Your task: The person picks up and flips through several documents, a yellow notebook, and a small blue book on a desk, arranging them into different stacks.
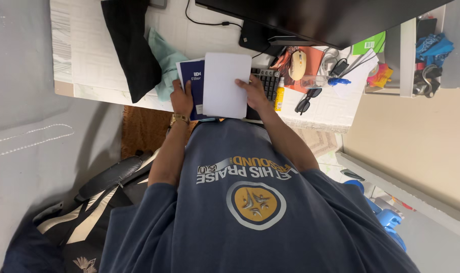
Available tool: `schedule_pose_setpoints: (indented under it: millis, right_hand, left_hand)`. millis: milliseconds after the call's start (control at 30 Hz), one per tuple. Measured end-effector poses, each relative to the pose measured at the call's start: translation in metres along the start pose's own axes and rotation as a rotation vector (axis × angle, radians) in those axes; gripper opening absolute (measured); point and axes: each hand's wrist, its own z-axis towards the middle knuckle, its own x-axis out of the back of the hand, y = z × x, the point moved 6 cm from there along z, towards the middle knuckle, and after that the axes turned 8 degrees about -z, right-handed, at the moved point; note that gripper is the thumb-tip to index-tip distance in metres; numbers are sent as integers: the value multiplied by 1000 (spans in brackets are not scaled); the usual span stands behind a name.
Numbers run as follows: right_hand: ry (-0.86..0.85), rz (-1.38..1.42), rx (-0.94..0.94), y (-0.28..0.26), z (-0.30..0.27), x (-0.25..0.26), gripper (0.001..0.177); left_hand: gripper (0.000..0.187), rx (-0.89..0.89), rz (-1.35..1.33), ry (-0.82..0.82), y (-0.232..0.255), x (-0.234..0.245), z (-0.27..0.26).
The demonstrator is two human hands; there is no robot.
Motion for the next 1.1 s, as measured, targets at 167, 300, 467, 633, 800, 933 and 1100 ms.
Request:
schedule_pose_setpoints:
  millis: [167,300,467,633,800,933,1100]
  right_hand:
    - [-66,58,-43,-18,-15,-19,40]
    - [-115,27,-100,-18,-15,-34,37]
    - [184,-376,-83,1,-5,-3,29]
    - [31,-160,-34,2,-2,22,31]
    - [49,-218,-56,-6,-1,3,44]
    - [-69,89,-77,-11,-8,-11,43]
    - [-113,218,-103,-10,-13,-15,38]
  left_hand:
    - [51,-362,81,141,62,10,-37]
    - [47,186,-653,-331,30,-22,-16]
    - [41,-90,-242,-168,4,-6,12]
    - [25,-419,168,77,25,9,10]
    - [51,-577,46,249,66,16,-22]
    - [38,-824,285,437,98,17,-55]
    - [48,72,-686,-544,69,-29,-48]
